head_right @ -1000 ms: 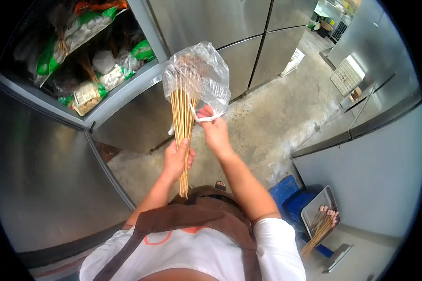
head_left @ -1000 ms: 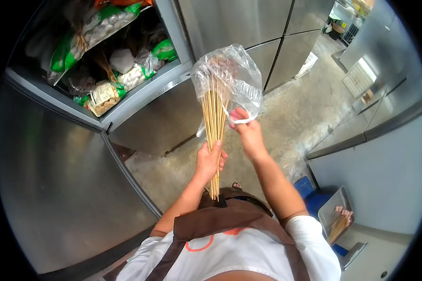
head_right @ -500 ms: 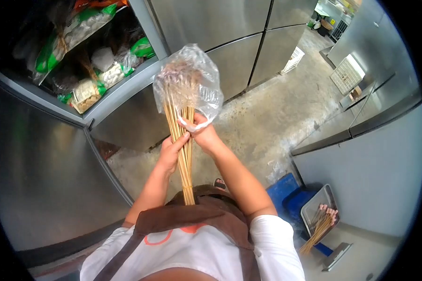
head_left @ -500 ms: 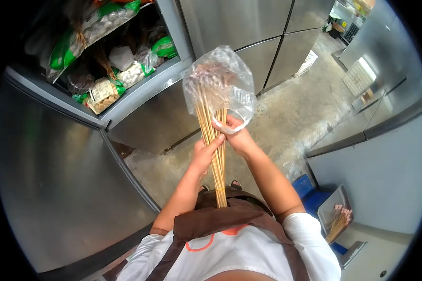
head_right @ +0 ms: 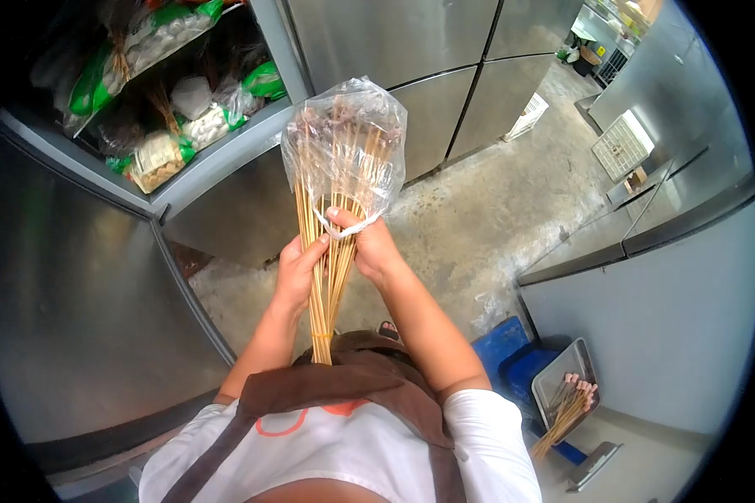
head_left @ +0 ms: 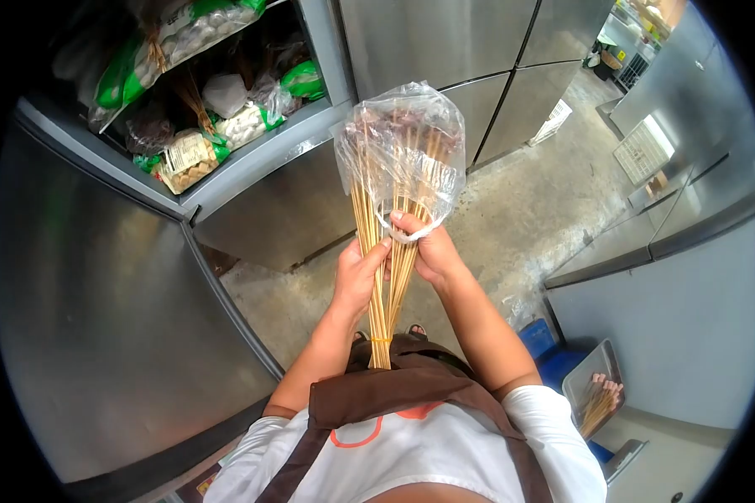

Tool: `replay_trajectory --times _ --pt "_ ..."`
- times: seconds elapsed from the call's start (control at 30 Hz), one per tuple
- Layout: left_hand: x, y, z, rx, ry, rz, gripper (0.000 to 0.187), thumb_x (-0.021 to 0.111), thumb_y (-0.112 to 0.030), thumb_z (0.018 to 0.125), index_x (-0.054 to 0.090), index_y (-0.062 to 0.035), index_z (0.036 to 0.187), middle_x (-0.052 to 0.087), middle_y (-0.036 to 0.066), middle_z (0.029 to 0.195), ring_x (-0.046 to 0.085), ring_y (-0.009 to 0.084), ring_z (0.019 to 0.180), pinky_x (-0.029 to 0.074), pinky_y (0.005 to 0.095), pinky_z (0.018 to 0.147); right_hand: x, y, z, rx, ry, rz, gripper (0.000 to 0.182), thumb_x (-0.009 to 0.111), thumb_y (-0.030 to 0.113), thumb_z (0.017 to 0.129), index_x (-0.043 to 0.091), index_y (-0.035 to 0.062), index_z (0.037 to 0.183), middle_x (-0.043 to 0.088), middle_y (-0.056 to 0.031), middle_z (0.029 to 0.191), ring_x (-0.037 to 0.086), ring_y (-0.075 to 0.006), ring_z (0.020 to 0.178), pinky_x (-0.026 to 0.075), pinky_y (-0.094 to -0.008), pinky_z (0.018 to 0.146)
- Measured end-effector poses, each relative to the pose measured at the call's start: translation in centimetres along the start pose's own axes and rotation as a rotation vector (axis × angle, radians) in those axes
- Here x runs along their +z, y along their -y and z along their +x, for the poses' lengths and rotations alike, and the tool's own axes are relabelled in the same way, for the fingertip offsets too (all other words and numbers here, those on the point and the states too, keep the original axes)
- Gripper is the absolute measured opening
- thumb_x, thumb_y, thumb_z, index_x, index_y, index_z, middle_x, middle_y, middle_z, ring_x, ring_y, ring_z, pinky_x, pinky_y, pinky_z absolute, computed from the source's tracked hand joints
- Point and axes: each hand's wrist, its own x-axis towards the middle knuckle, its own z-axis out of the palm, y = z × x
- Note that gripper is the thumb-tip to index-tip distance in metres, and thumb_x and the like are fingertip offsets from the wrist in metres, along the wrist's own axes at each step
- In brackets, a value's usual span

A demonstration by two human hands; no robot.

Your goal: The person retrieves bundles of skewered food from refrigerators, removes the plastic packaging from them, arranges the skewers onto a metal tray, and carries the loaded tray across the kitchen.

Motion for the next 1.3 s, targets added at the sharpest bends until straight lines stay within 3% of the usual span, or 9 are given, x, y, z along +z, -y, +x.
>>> replay_trajectory --times 0.13,0.2,0.63,0.83,0.97,1.0,1.13,1.23,1.3 --pt "-0.8 0.4 0.1 -0.061 0.015 -0.019 0.012 0.059 -0.012 0.086 0.054 -0.0039 0.095 0.055 -0.001 0.075 0.049 0.0064 0.06 0.04 0.0207 0.052 0.0 0.8 -0.6 0.083 0.13 -0.01 0.016 0.062 0.012 0.082 0.06 -0.0004 0.092 0.062 -0.0083 0.077 0.06 -0.0177 0.066 0.051 -0.0309 0.063" --pt "-0.4 0.0 -0.1 0.045 0.035 0.064 0.015 0.062 -0.008 0.084 0.055 -0.0041 0.096 0.056 -0.001 0.078 0.05 0.0059 0.062 0.04 0.0201 0.054 -0.1 0.8 -0.5 0.073 0.097 -0.016 0.016 0.061 0.013 0.082 0.06 -0.0001 0.092 0.063 -0.0087 0.077 0.06 -0.0176 0.066 0.051 -0.0306 0.062" --pt "0.1 0.4 -0.1 0.05 -0.062 0.13 0.018 0.058 -0.006 0.083 0.053 -0.0014 0.1 0.056 0.001 0.082 0.052 0.0068 0.066 0.044 0.0221 0.06 0.3 0.7 -0.5 0.044 0.005 -0.026 0.013 0.062 0.013 0.081 0.061 0.0018 0.088 0.062 -0.0072 0.075 0.059 -0.0158 0.066 0.051 -0.0283 0.059" --pt "0.2 0.5 -0.1 0.104 0.02 0.068 0.016 0.053 -0.005 0.085 0.05 -0.0017 0.1 0.056 0.002 0.081 0.049 0.0073 0.058 0.042 0.0221 0.053 0.2 0.3 -0.8 0.037 -0.05 -0.017 0.011 0.061 0.012 0.079 0.06 0.0015 0.083 0.058 -0.0064 0.07 0.055 -0.0155 0.058 0.049 -0.0302 0.049" --pt "0.9 0.4 -0.2 0.009 -0.044 0.059 0.014 0.051 -0.003 0.085 0.047 -0.0014 0.098 0.054 0.003 0.073 0.047 0.0077 0.051 0.039 0.0223 0.046 2.4 0.9 -2.9 -0.061 -0.16 0.042 0.01 0.06 0.008 0.078 0.057 -0.0012 0.083 0.057 -0.0086 0.068 0.054 -0.0175 0.054 0.046 -0.0297 0.042" --pt "1.1 0.3 -0.3 0.025 -0.091 0.135 0.012 0.051 -0.004 0.086 0.046 -0.0016 0.097 0.053 0.003 0.072 0.046 0.0078 0.049 0.038 0.0221 0.044 2.2 1.4 -3.4 0.012 -0.088 -0.037 0.025 0.062 0.007 0.078 0.049 0.0009 0.099 0.055 -0.0067 0.072 0.056 -0.0168 0.06 0.048 -0.0291 0.049" --pt "1.6 -0.2 -0.4 0.016 -0.118 0.252 0.009 0.05 -0.007 0.087 0.044 -0.0021 0.09 0.051 0.004 0.064 0.043 0.0084 0.042 0.034 0.0226 0.037 1.9 0.1 -4.3 -0.006 -0.084 -0.301 0.029 0.056 0.001 0.083 0.042 0.0006 0.11 0.05 -0.0039 0.067 0.05 -0.0146 0.052 0.044 -0.0278 0.046" --pt "1.8 0.1 -0.3 0.037 -0.049 0.354 0.011 0.048 -0.009 0.088 0.043 -0.0021 0.093 0.051 0.004 0.064 0.044 0.0078 0.042 0.036 0.0225 0.038 1.4 -1.9 -3.8 -0.237 -0.253 -0.344 0.028 0.056 0.007 0.086 0.042 0.0025 0.11 0.049 -0.0031 0.066 0.047 -0.0123 0.05 0.039 -0.0257 0.043" --pt "2.0 0.6 0.0 0.046 -0.033 0.393 0.011 0.047 -0.011 0.089 0.042 -0.002 0.093 0.051 0.005 0.064 0.045 0.0087 0.044 0.037 0.0238 0.039 1.0 -1.7 -3.1 -0.225 -0.324 -0.245 0.023 0.054 0.017 0.089 0.042 0.0064 0.106 0.046 -0.0021 0.064 0.043 -0.0101 0.047 0.034 -0.0245 0.04"
